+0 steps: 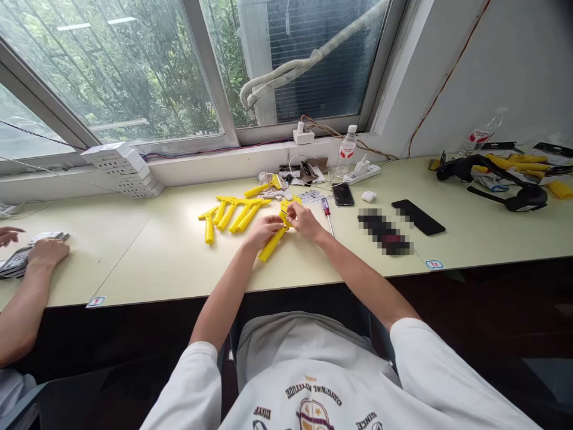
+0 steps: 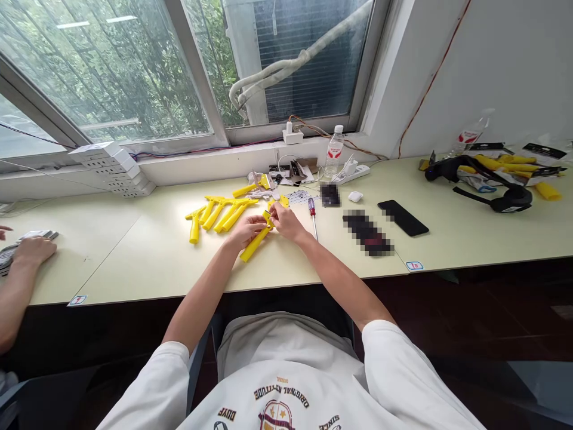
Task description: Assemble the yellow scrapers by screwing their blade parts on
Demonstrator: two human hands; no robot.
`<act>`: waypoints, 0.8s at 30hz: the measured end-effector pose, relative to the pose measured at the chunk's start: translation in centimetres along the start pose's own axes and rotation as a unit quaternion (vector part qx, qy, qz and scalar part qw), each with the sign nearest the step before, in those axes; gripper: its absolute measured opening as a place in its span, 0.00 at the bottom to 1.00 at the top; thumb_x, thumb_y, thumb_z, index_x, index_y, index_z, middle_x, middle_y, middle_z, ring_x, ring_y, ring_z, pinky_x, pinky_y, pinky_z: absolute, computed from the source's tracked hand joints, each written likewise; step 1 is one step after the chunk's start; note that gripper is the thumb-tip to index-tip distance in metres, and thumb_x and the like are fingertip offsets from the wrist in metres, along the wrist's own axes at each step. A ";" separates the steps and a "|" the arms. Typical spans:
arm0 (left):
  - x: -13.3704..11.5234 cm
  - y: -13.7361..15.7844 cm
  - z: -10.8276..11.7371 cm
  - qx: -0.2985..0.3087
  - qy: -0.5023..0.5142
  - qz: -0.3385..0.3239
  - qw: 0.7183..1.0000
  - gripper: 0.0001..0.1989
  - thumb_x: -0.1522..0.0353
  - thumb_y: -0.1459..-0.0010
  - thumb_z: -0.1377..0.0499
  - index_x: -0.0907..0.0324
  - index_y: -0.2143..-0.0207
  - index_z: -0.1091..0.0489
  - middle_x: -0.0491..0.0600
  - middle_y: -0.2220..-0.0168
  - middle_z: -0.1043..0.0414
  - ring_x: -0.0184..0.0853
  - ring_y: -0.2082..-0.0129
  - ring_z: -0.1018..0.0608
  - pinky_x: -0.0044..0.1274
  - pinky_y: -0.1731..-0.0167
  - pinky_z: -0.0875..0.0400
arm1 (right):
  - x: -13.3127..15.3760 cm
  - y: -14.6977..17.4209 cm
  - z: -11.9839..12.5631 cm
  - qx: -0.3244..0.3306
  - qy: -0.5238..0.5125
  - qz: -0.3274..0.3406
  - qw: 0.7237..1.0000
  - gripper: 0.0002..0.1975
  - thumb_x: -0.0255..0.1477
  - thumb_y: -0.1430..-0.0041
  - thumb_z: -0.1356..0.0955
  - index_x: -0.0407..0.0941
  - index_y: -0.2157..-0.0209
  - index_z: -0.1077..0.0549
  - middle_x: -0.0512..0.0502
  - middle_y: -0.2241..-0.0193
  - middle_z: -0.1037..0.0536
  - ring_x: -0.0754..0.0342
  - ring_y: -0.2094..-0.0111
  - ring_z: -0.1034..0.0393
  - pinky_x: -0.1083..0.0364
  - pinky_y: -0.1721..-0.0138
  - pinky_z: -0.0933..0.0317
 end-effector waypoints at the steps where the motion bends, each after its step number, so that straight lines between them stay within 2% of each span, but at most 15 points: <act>1: 0.0 0.0 0.0 -0.001 -0.003 -0.002 1.000 0.18 0.71 0.48 0.19 0.62 0.58 0.20 0.55 0.60 0.15 0.39 0.61 0.12 0.27 0.60 0.19 | 0.0 0.0 -0.1 -0.001 0.001 0.001 1.000 0.07 0.33 0.33 0.30 0.50 0.54 0.28 0.42 0.57 0.16 0.46 0.60 0.21 0.49 0.55 0.29; 8: -0.3 0.3 -0.3 -0.004 -0.021 -0.007 1.000 0.18 0.71 0.48 0.20 0.61 0.56 0.19 0.53 0.60 0.14 0.37 0.64 0.13 0.26 0.61 0.20 | 0.5 0.0 0.2 0.005 -0.019 -0.005 1.000 0.07 0.35 0.34 0.29 0.50 0.58 0.28 0.43 0.60 0.16 0.47 0.61 0.22 0.48 0.54 0.28; 16: 0.4 -0.5 0.0 0.006 -0.005 -0.002 1.000 0.23 0.69 0.53 0.18 0.61 0.55 0.18 0.55 0.58 0.13 0.37 0.64 0.12 0.28 0.61 0.19 | 0.8 0.2 0.2 0.012 -0.023 0.004 1.000 0.07 0.30 0.36 0.30 0.49 0.56 0.28 0.45 0.62 0.17 0.48 0.62 0.22 0.50 0.56 0.30; 24: 0.8 -0.9 0.1 0.012 -0.006 -0.003 1.000 0.21 0.69 0.52 0.18 0.61 0.56 0.17 0.54 0.58 0.14 0.37 0.63 0.12 0.30 0.57 0.16 | 1.0 0.2 0.4 0.007 -0.032 -0.001 0.999 0.08 0.30 0.38 0.29 0.49 0.56 0.28 0.45 0.63 0.17 0.48 0.64 0.23 0.50 0.56 0.29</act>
Point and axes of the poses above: each hand's wrist, its own y-axis away from the middle knuckle, its own z-axis out of the back of the hand, x = y × z, the point moved 8 cm from there along -y, towards the middle knuckle
